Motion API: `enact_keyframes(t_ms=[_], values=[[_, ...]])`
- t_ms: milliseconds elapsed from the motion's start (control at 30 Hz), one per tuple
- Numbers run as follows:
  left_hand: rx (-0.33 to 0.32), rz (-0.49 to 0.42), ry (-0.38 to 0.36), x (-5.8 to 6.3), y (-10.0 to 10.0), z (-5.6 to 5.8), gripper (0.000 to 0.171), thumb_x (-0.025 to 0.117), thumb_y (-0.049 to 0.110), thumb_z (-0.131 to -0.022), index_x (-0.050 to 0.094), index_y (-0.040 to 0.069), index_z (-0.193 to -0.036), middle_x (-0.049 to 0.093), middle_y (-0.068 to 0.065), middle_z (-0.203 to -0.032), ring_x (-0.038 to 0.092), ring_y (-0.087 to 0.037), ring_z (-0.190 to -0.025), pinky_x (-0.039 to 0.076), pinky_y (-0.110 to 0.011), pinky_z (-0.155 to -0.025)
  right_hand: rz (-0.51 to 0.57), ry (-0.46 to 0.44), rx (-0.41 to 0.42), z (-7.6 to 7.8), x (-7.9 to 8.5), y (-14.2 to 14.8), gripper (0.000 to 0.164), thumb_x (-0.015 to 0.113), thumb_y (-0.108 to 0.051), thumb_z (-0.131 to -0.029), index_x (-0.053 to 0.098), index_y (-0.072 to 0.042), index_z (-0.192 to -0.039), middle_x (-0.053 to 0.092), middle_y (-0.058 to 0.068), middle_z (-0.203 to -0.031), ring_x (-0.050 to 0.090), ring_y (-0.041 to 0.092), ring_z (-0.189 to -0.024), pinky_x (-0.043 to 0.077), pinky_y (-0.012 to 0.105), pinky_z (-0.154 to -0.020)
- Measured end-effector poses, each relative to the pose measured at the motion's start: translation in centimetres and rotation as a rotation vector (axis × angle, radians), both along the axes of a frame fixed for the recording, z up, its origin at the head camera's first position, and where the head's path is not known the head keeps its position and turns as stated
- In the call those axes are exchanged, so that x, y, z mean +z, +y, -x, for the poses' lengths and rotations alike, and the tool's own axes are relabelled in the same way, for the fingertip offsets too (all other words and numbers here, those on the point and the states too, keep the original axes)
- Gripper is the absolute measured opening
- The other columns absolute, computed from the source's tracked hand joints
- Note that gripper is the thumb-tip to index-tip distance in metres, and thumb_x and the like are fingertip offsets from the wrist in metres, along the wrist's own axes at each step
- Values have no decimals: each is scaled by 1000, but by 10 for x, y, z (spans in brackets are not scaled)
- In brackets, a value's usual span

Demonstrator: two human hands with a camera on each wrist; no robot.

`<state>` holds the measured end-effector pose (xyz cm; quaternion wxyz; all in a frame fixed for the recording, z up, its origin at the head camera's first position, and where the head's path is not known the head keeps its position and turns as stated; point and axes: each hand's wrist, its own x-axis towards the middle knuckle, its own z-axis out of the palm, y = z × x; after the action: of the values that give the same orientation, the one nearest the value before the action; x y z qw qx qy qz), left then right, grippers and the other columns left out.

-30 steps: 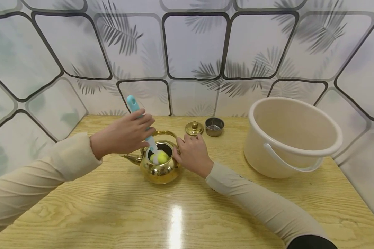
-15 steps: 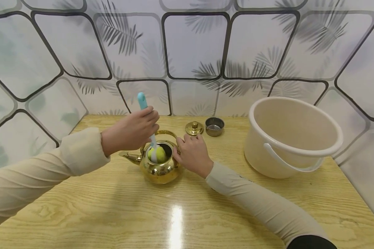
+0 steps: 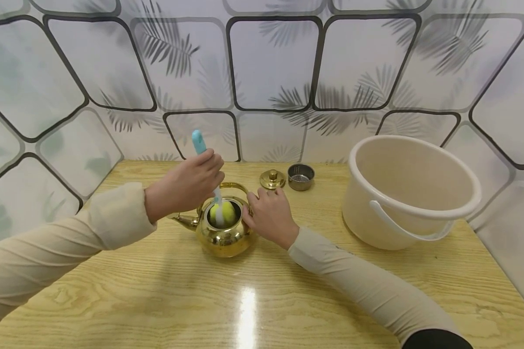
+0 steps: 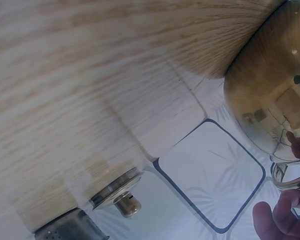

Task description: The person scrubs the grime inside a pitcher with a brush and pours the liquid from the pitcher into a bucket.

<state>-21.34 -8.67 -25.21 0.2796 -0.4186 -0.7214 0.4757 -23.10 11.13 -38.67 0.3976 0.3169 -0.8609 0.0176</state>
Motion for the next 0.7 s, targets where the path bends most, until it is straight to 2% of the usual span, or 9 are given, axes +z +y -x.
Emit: enact_keyframes(t_ms=[233, 433, 500, 700], values=[[-61, -8, 49, -6, -4, -2, 28, 58, 34, -82, 64, 9, -91, 65, -4, -91, 49, -22, -92, 30, -34, -90, 5, 8, 0, -1, 0, 0, 20, 60, -30, -81, 61, -10, -81, 51, 2, -58, 45, 15, -46, 39, 32, -53], [-103, -70, 56, -12, -7, -3, 20, 59, 33, -81, 60, 13, -81, 60, 0, -82, 47, -19, -87, 31, -33, -87, 6, 9, 3, 0, -1, 0, 19, 61, -30, -81, 60, -10, -81, 50, 2, -58, 45, 15, -46, 39, 32, -53], [-112, -102, 51, -14, -9, -2, 22, 59, 35, -82, 59, 13, -80, 59, 1, -80, 46, -18, -86, 31, -33, -86, 5, 7, 4, 0, -1, 0, 20, 61, -30, -81, 60, -10, -80, 50, 2, -58, 45, 15, -46, 39, 32, -53], [-134, -195, 43, -20, -16, 0, 42, 53, 55, -86, 58, 13, -82, 59, -2, -82, 47, -19, -87, 32, -33, -87, 1, -2, 4, 0, -1, 1, 20, 60, -30, -82, 61, -10, -81, 51, 1, -58, 45, 15, -47, 39, 32, -53]])
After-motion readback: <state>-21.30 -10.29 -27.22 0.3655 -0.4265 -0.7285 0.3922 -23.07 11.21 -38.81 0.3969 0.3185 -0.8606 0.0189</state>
